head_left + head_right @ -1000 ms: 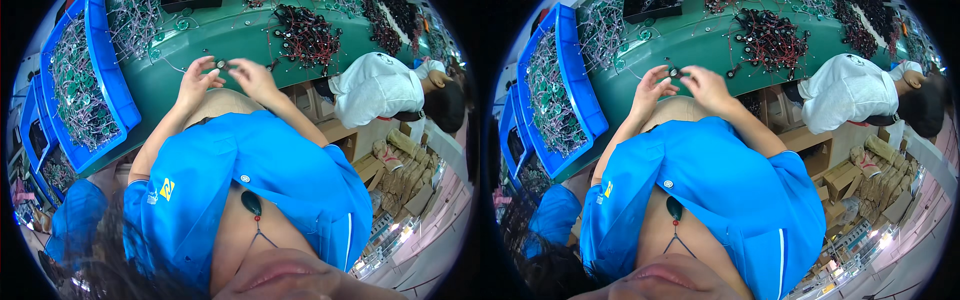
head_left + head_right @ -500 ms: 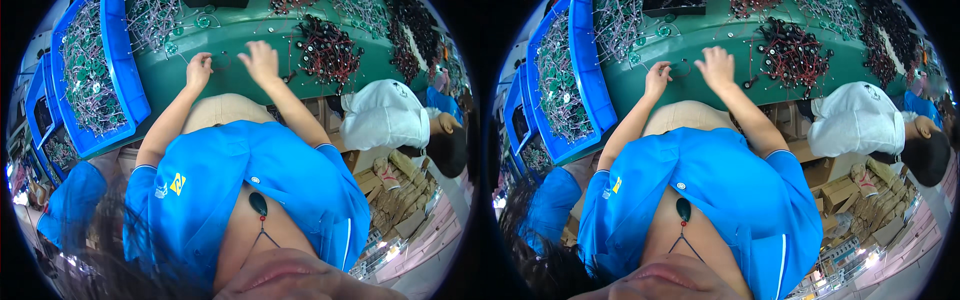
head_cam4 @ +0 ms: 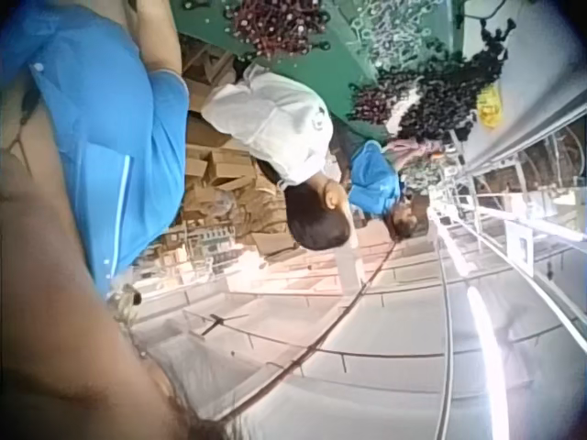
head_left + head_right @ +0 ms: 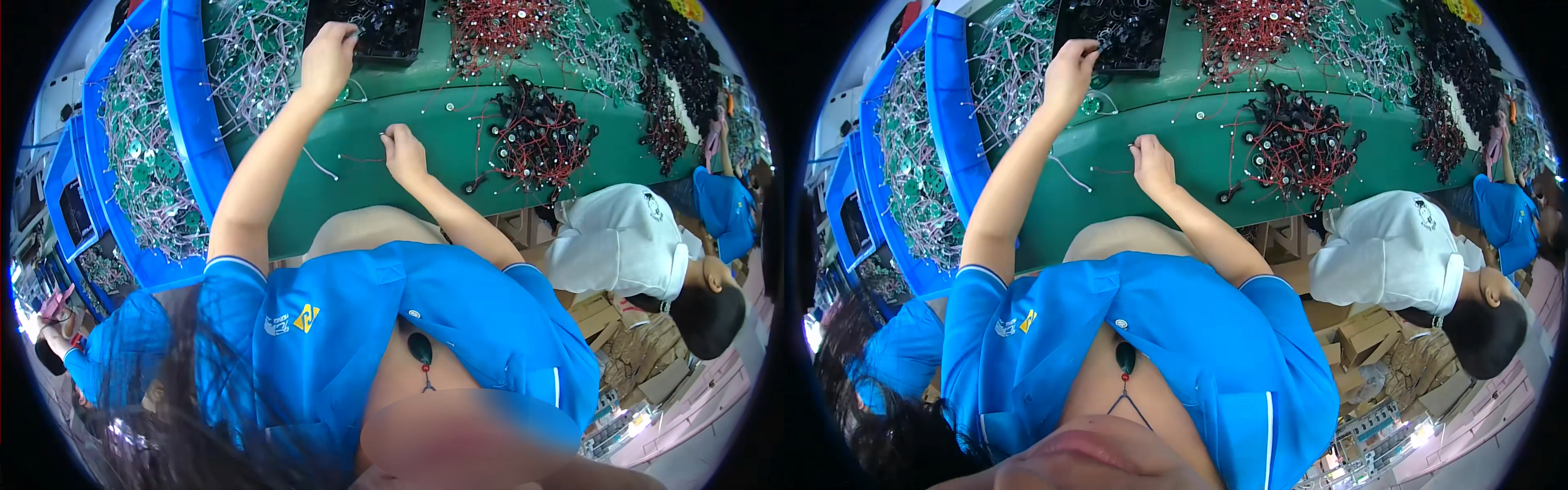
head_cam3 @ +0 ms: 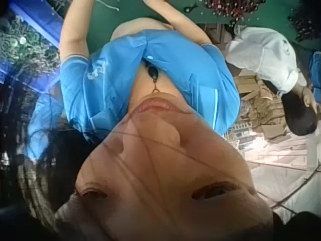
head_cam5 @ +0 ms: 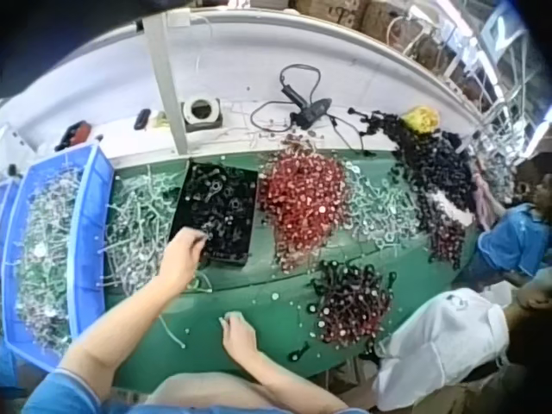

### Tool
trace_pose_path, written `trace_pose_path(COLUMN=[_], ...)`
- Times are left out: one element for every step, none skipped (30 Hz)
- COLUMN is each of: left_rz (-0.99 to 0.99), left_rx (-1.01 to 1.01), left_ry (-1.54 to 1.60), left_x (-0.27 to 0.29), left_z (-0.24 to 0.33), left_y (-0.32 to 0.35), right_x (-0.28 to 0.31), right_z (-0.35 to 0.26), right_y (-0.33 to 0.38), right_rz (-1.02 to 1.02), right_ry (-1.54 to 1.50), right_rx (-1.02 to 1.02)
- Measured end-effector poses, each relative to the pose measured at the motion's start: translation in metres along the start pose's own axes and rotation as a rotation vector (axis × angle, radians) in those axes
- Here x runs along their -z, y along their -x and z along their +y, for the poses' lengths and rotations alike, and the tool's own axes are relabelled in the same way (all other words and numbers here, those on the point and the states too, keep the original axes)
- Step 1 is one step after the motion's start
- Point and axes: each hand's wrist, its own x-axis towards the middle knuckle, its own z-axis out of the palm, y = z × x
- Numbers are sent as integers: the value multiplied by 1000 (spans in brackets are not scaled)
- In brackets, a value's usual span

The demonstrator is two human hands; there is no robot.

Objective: The person is manually assembling small electronic components at a factory workbench.

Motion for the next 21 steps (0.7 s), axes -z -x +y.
trace_pose_path(left_rz=[-35, -72, -70, -155, -247, -250, -291, -337, -286, -286, -279, -271, -263, -294, -309, -324, -318, -418, -517, -508, -481], left_rx=[-38, -78, -77, -64, -56, -58, -38, -20, -51, -52, -107, -163, -215, -215, -153, -92, -98, -69, -40, -46, -112], left_ry=[-117, -230, -226, -312, -394, -388, -337, -284, -282, -284, -249, -214, -206, -243, -232, -221, -218, -308, -398, -399, -473], left_x=[-8, -19, -28, -34, -39, -41, -40, -38, -35, -34, -31, -29, -28, -30, -33, -35, -34, -34, -33, -33, -34], left_z=[-8, -17, -24, -32, -33, -35, -38, -40, -47, -52, -51, -48, -44, -42, -40, -39, -36, -32, -28, -27, -28], left_y=[-11, -21, -29, -36, -40, -44, -48, -50, -48, -44, -40, -36, -31, -28, -27, -29, -33, -39, -42, -43, -42], right_x=[1, 1, 3, 5, 7, 11, 16, 23, 32, 42, 51, 55, 59, 63, 67, 71, 74, 76, 77, 78, 82], right_z=[0, 1, 2, 3, 5, 7, 10, 10, 6, 1, -3, -6, -8, -12, -16, -22, -24, -26, -29, -30, -32], right_y=[-2, -5, -6, -8, -8, -8, -9, -9, -12, -15, -17, -18, -19, -21, -24, -27, -27, -26, -25, -25, -24], right_rz=[-86, -168, -168, -208, -241, -238, -315, -387, -387, -442, -492, -485, -455, -429, -425, -444, -462, -456, -450, -445, -440], right_ry=[-194, -385, -380, -490, -600, -596, -689, -784, -786, -804, -822, -824, -899, -971, -970, -942, -913, -909, -907, -905, -902], right_rx=[-215, -434, -434, -528, -630, -634, -668, -705, -706, -729, -752, -751, -749, -740, -732, -719, -709, -703, -696, -685, -676])
